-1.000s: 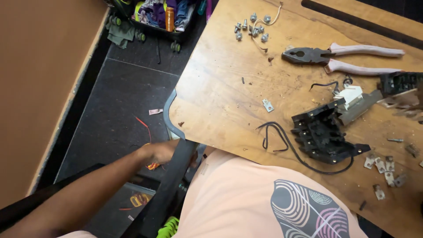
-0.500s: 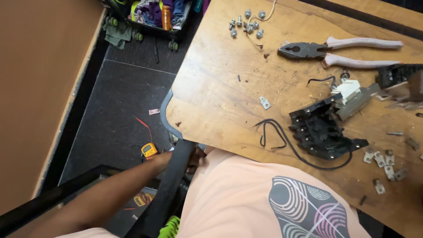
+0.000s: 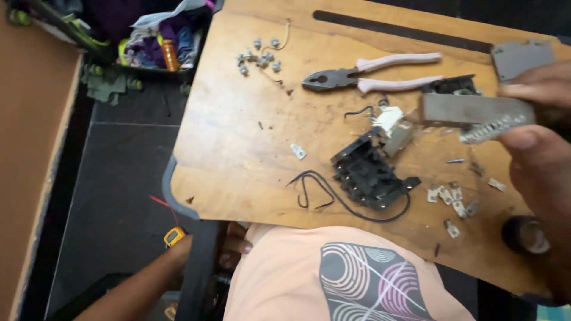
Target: The recorder uses a screwdriver and pliers to disassemble several electrical contactors and inspect internal springs and contacts on a small wooden table.
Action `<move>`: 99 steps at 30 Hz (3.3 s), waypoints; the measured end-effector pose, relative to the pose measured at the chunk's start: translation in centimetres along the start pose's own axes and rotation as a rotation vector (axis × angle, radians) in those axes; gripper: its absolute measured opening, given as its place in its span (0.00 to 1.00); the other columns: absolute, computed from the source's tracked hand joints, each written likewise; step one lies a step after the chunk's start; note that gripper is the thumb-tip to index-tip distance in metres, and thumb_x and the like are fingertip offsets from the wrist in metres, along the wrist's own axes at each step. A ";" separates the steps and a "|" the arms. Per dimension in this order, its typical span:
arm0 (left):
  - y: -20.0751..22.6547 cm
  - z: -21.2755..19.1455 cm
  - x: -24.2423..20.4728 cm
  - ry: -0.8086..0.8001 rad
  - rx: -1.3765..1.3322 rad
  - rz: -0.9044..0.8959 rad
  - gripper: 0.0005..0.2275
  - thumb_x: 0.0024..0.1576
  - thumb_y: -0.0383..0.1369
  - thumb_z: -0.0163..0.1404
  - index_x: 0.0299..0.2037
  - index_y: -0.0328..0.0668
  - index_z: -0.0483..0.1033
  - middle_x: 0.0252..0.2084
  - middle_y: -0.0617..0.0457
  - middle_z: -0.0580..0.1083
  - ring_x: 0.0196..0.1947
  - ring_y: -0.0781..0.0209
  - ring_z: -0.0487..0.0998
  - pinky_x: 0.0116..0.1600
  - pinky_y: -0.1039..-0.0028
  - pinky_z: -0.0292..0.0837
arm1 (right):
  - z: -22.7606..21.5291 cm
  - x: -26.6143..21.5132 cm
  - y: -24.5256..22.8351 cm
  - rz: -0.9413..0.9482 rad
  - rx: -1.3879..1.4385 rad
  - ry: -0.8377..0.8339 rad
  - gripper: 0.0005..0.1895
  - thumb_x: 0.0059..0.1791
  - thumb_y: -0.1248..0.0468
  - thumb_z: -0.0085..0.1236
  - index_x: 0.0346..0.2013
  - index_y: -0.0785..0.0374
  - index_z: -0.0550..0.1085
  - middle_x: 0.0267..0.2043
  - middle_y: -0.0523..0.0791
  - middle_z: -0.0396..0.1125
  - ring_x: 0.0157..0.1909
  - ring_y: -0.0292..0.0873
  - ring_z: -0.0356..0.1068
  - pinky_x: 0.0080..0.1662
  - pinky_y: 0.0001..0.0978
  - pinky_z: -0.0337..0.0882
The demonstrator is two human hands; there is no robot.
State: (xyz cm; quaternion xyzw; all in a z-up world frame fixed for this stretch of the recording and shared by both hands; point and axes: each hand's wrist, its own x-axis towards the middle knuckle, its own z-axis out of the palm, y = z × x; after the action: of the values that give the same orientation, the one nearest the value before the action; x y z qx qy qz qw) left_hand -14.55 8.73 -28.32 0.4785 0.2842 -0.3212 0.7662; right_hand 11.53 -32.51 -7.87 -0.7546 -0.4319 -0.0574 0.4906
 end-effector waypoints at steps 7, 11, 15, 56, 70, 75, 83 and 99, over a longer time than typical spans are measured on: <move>-1.0 -4.5 3.1 -0.157 0.232 -0.110 0.10 0.54 0.30 0.60 0.29 0.30 0.73 0.21 0.42 0.74 0.22 0.53 0.79 0.30 0.66 0.74 | 2.0 0.4 -3.4 0.016 -0.195 0.071 0.16 0.63 0.56 0.56 0.54 0.67 0.69 0.51 0.46 0.63 0.39 0.32 0.64 0.45 0.20 0.66; 1.0 -5.0 2.2 -0.200 0.205 -0.201 0.12 0.56 0.34 0.59 0.34 0.29 0.75 0.27 0.39 0.76 0.27 0.51 0.81 0.33 0.65 0.76 | 1.8 0.3 -3.3 0.012 -0.210 0.081 0.16 0.63 0.57 0.56 0.53 0.69 0.70 0.50 0.47 0.63 0.39 0.32 0.64 0.45 0.20 0.65; 1.4 -14.2 3.7 -0.061 0.857 -0.221 0.17 0.51 0.36 0.61 0.50 0.40 0.83 0.46 0.47 0.81 0.46 0.57 0.81 0.50 0.67 0.75 | 2.1 1.0 -5.0 0.055 -0.309 0.077 0.14 0.62 0.60 0.56 0.54 0.69 0.72 0.48 0.47 0.66 0.36 0.33 0.64 0.42 0.21 0.65; 20.9 19.0 -6.5 0.256 1.032 1.517 0.11 0.59 0.36 0.62 0.44 0.39 0.79 0.38 0.53 0.75 0.40 0.62 0.75 0.48 0.68 0.68 | 2.1 2.0 -5.8 -0.031 -0.277 0.115 0.13 0.51 0.64 0.62 0.46 0.71 0.77 0.41 0.51 0.72 0.29 0.34 0.67 0.33 0.22 0.66; 21.9 23.9 -5.3 0.178 1.073 1.686 0.09 0.62 0.37 0.60 0.46 0.43 0.80 0.60 0.46 0.69 0.62 0.52 0.65 0.69 0.61 0.60 | 3.6 2.3 -5.6 -0.055 -0.206 0.181 0.14 0.51 0.63 0.64 0.46 0.71 0.77 0.43 0.51 0.73 0.31 0.33 0.68 0.32 0.21 0.66; 21.9 23.4 -4.1 0.074 0.905 1.553 0.08 0.64 0.38 0.60 0.44 0.44 0.81 0.60 0.48 0.70 0.61 0.55 0.66 0.67 0.66 0.66 | 3.5 2.2 -4.9 -0.046 -0.205 0.187 0.14 0.50 0.63 0.65 0.46 0.70 0.78 0.42 0.50 0.74 0.31 0.33 0.67 0.31 0.20 0.65; 20.8 22.0 -6.8 0.196 0.858 1.512 0.10 0.56 0.37 0.62 0.44 0.42 0.82 0.44 0.51 0.66 0.49 0.59 0.67 0.55 0.66 0.66 | 3.3 2.3 -4.8 -0.045 -0.234 0.198 0.14 0.50 0.63 0.65 0.45 0.71 0.78 0.41 0.51 0.74 0.31 0.34 0.67 0.31 0.21 0.64; 16.4 18.9 -2.5 0.367 1.350 1.487 0.12 0.52 0.35 0.62 0.46 0.49 0.81 0.59 0.46 0.67 0.59 0.38 0.61 0.62 0.46 0.54 | 3.5 2.2 -4.7 -0.052 -0.253 0.175 0.13 0.51 0.65 0.64 0.45 0.72 0.78 0.41 0.52 0.73 0.30 0.35 0.66 0.30 0.22 0.63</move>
State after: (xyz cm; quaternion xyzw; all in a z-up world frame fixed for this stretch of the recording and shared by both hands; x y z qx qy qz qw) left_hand -1.19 -2.57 -10.27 0.9077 -0.2124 0.2211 0.2866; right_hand 8.36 -27.80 -5.24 -0.7911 -0.3963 -0.1896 0.4256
